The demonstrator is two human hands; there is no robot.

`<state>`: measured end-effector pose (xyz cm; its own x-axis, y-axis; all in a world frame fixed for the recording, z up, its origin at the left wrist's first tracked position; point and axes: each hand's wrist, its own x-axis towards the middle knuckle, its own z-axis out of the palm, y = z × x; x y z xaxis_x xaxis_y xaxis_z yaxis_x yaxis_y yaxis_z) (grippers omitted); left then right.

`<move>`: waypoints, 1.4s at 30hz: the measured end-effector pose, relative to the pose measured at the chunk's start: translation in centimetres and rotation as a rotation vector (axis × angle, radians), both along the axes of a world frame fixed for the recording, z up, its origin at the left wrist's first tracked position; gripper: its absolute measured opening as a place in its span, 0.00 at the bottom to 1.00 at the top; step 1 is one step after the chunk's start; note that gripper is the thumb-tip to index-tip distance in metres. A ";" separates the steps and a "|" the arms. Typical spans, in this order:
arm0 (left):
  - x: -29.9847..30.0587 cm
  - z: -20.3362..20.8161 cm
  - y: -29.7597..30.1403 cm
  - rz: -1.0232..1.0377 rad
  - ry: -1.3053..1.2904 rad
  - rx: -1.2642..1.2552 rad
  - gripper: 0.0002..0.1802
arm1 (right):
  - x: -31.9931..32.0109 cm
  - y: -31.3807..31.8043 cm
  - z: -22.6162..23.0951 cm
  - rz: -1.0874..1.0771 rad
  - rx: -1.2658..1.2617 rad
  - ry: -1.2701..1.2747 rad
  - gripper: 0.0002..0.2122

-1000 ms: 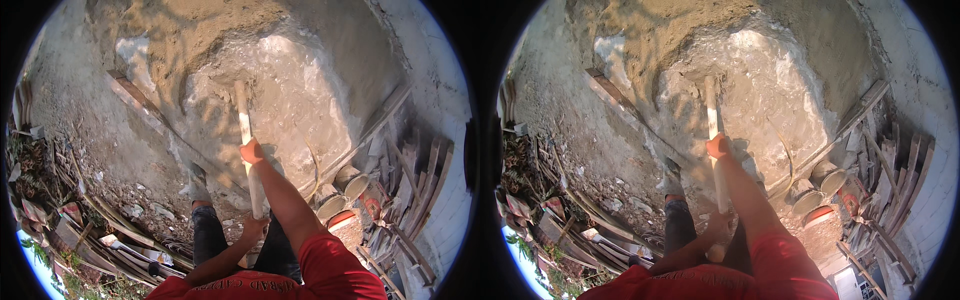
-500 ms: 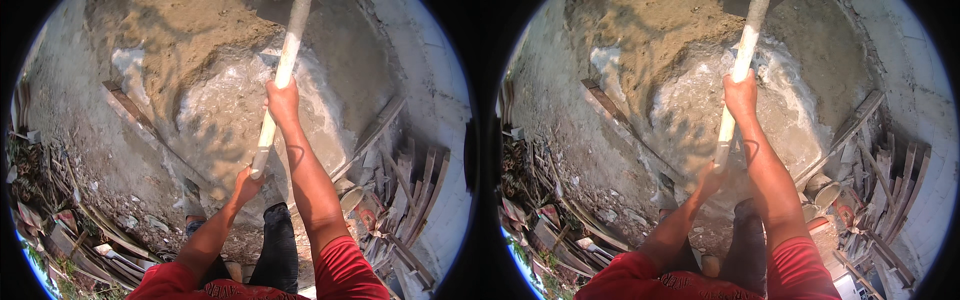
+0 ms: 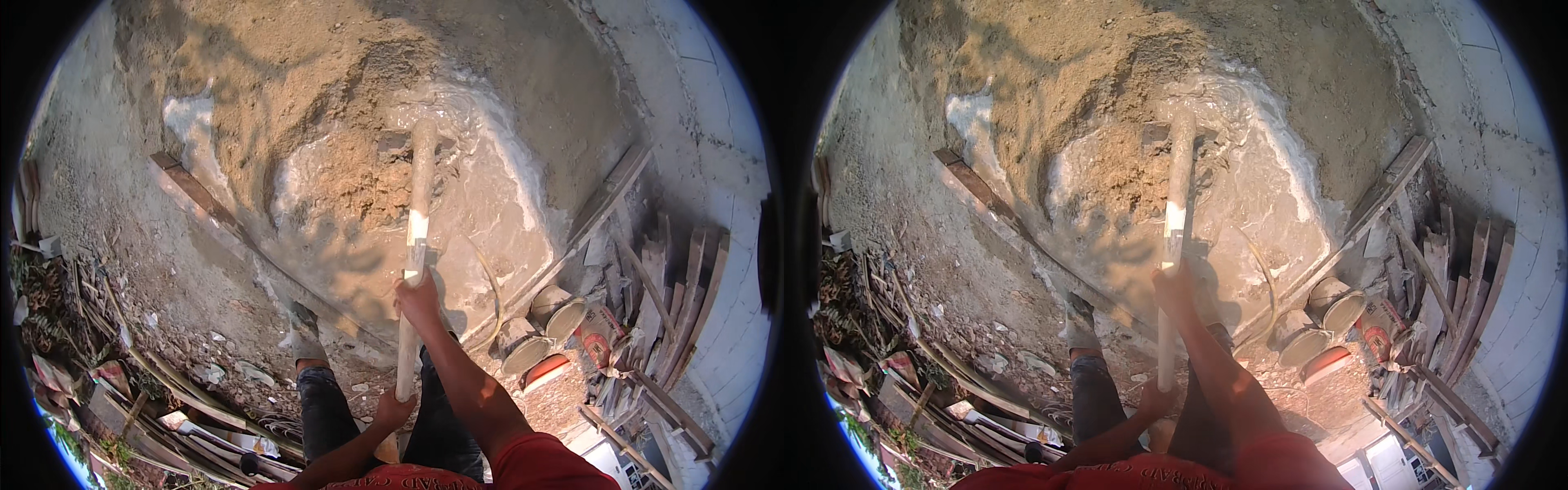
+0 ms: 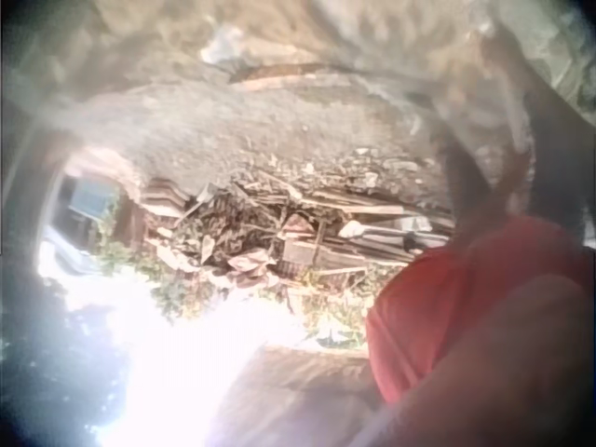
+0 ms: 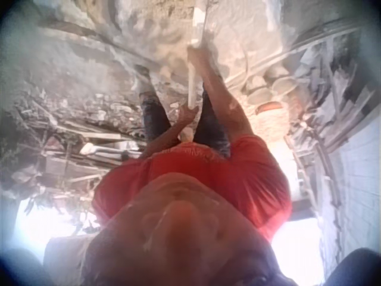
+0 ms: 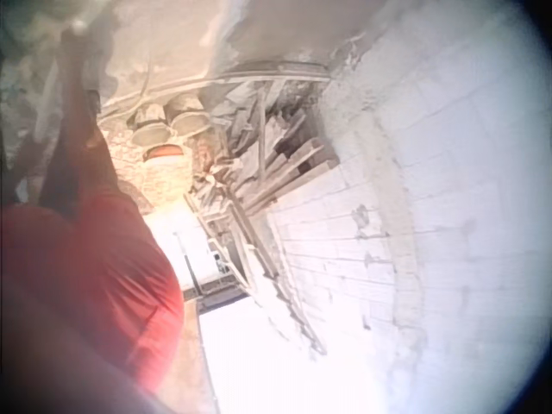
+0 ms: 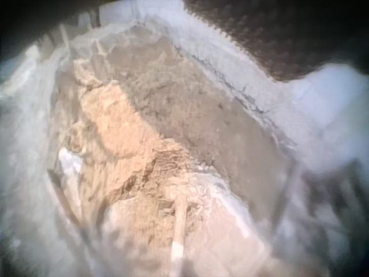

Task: The person mixes mortar in a shallow pit on the ground using a hoe, repeatedly pulling and pushing the sand and cement mixture into water and then smoothing the edges of the pile.

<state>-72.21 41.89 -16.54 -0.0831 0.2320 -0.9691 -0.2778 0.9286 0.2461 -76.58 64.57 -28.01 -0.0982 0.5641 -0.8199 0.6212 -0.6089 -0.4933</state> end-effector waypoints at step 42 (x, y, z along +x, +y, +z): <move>-1.4 2.2 -9.1 0.017 -0.001 -0.145 0.25 | -3.4 -11.5 -2.8 0.251 0.149 -0.048 0.17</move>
<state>-73.65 32.78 -14.29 -0.0847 0.0877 -0.9925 -0.2937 0.9497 0.1090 -80.00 53.07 -30.82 -0.2129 0.6415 -0.7370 0.7682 -0.3562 -0.5320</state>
